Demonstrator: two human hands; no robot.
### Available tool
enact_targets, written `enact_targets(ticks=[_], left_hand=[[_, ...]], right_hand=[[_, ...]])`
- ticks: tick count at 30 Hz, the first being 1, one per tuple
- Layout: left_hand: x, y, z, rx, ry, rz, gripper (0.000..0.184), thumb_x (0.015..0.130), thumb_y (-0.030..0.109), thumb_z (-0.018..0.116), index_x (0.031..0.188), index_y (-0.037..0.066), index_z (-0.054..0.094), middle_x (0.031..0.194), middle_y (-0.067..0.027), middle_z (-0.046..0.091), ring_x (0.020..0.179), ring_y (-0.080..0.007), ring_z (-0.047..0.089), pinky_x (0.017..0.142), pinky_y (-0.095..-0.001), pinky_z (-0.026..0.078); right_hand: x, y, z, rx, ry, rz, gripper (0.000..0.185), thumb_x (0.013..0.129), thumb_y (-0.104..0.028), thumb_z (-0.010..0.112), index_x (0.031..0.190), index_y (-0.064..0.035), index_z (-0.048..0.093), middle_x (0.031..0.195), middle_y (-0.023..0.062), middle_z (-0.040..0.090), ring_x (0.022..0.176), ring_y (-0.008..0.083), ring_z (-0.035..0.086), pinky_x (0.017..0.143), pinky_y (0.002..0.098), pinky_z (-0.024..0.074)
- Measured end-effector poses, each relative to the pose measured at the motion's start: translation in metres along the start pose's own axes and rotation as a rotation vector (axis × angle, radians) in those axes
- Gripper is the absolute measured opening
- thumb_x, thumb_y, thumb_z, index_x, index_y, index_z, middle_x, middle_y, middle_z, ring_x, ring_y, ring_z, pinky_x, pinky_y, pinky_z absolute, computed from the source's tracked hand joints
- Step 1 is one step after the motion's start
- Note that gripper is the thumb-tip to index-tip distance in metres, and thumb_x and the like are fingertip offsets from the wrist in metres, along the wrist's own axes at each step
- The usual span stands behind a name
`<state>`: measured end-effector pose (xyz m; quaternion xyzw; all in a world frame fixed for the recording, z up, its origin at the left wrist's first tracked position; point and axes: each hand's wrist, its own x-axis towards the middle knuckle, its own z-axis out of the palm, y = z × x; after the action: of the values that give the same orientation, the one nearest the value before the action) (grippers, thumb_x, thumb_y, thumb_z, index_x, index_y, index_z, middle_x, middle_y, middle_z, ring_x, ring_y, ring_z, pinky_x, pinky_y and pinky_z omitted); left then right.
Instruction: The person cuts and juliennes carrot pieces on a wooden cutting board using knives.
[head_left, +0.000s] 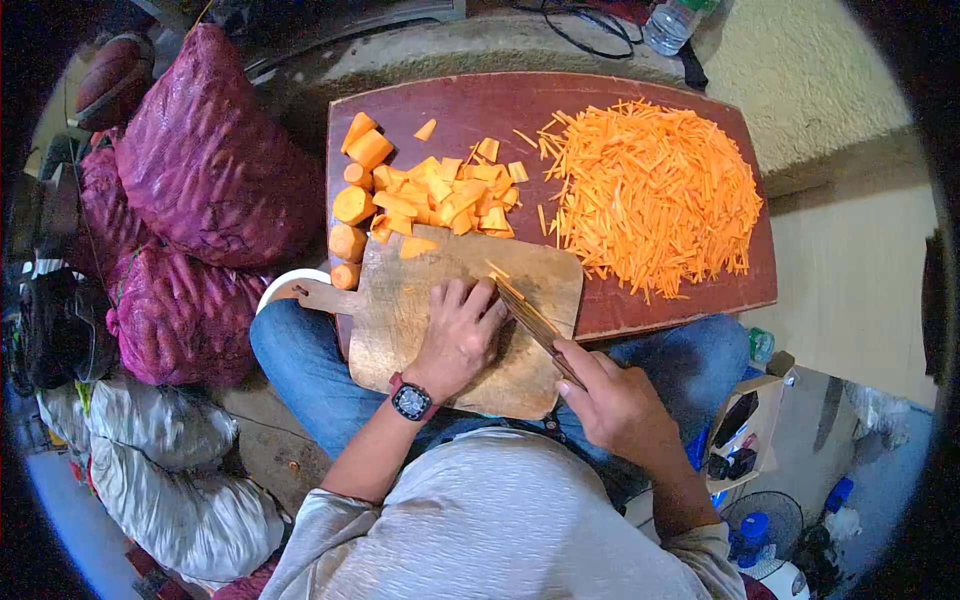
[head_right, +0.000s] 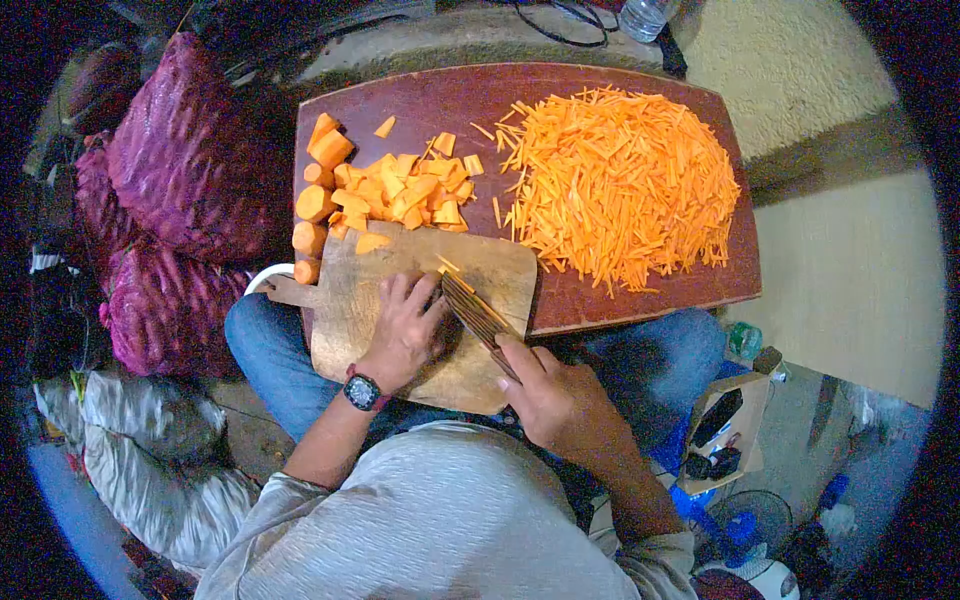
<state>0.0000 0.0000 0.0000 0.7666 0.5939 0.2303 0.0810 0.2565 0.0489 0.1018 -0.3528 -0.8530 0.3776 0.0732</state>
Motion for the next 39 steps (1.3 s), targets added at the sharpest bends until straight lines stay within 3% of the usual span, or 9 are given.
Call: enact_targets(ticks=[6,9,15,18,20,27,29,36,39], left_hand=[[0.002,-0.002,0.005,-0.016,0.061,-0.032,0.047,0.085,0.014,0.074,0.13,0.004,0.072,0.126,-0.0158,0.061,0.114,-0.0379,0.055,0.099,-0.0517,0.043],[0.003,-0.001,0.005,-0.019,0.041,-0.029,0.045,0.087,0.013,0.072,0.131,0.004,0.073,0.124,-0.0158,0.061,0.114,-0.038,0.055,0.1,-0.0518,0.044],[-0.001,-0.002,0.008,-0.027,0.057,-0.053,0.037,0.091,0.015,0.069,0.126,0.004,0.075,0.124,-0.0149,0.063,0.114,-0.0372,0.056,0.103,-0.0519,0.044],[0.0,-0.003,0.008,-0.028,0.05,-0.017,0.034,0.091,0.016,0.068,0.122,0.004,0.077,0.123,-0.0136,0.064,0.112,-0.0357,0.057,0.102,-0.0513,0.044],[0.002,-0.001,0.005,-0.029,0.095,-0.01,0.032,0.09,0.014,0.068,0.118,0.003,0.078,0.12,-0.0129,0.065,0.111,-0.0345,0.058,0.102,-0.0508,0.044],[0.001,-0.003,0.004,-0.025,0.127,0.017,0.035,0.086,0.013,0.069,0.118,0.0,0.077,0.118,-0.0122,0.065,0.112,-0.0328,0.06,0.104,-0.0499,0.044],[0.002,-0.003,0.003,-0.032,0.125,-0.015,0.036,0.085,0.013,0.07,0.118,0.0,0.077,0.117,-0.0116,0.065,0.111,-0.0322,0.06,0.105,-0.0489,0.044],[0.002,-0.005,0.004,-0.008,0.14,0.018,0.036,0.085,0.013,0.07,0.117,0.0,0.078,0.115,-0.0111,0.066,0.11,-0.032,0.06,0.106,-0.0483,0.044],[0.002,-0.002,0.004,-0.006,0.131,-0.004,0.034,0.085,0.013,0.07,0.116,0.0,0.078,0.115,-0.0111,0.066,0.109,-0.032,0.06,0.107,-0.0483,0.043]], right_hand=[[0.028,0.015,0.01,0.005,-0.124,0.076,0.049,0.105,-0.018,0.067,0.148,-0.0002,0.052,0.109,0.0286,0.073,0.087,0.0482,0.075,0.072,0.0545,0.0623],[0.049,0.02,0.023,0.014,-0.055,-0.036,0.051,0.105,-0.017,0.066,0.15,-0.0032,0.048,0.111,0.0296,0.072,0.089,0.0511,0.073,0.073,0.0565,0.0619],[0.034,-0.012,-0.007,0.052,-0.239,0.293,0.045,0.104,-0.013,0.066,0.145,0.0003,0.054,0.115,0.0313,0.072,0.104,0.049,0.073,0.082,0.054,0.0598],[0.035,0.006,0.012,0.019,-0.175,0.101,0.047,0.106,-0.017,0.063,0.148,-0.0034,0.048,0.114,0.0288,0.072,0.096,0.0508,0.073,0.079,0.058,0.0608],[0.057,0.01,0.019,0.064,-0.106,0.047,0.05,0.103,-0.011,0.066,0.15,-0.0028,0.051,0.119,0.0311,0.072,0.109,0.0495,0.072,0.087,0.0553,0.0593],[0.038,-0.006,-0.004,0.014,-0.269,0.165,0.043,0.108,-0.018,0.06,0.147,-0.0023,0.047,0.116,0.0293,0.072,0.104,0.0498,0.072,0.084,0.0567,0.0597],[0.036,0.0,0.004,-0.053,-0.2,0.063,0.044,0.106,-0.017,0.062,0.146,0.0003,0.055,0.124,0.0328,0.07,0.114,0.0495,0.07,0.091,0.0542,0.0586],[0.058,-0.002,0.009,0.063,-0.146,0.069,0.038,0.106,-0.014,0.061,0.14,0.0032,0.057,0.119,0.0306,0.071,0.113,0.0472,0.071,0.087,0.0526,0.0604],[0.036,0.008,0.005,-0.324,-0.226,-0.22,0.038,0.106,-0.015,0.061,0.14,0.0036,0.057,0.117,0.0314,0.071,0.113,0.0495,0.07,0.092,0.054,0.058]])
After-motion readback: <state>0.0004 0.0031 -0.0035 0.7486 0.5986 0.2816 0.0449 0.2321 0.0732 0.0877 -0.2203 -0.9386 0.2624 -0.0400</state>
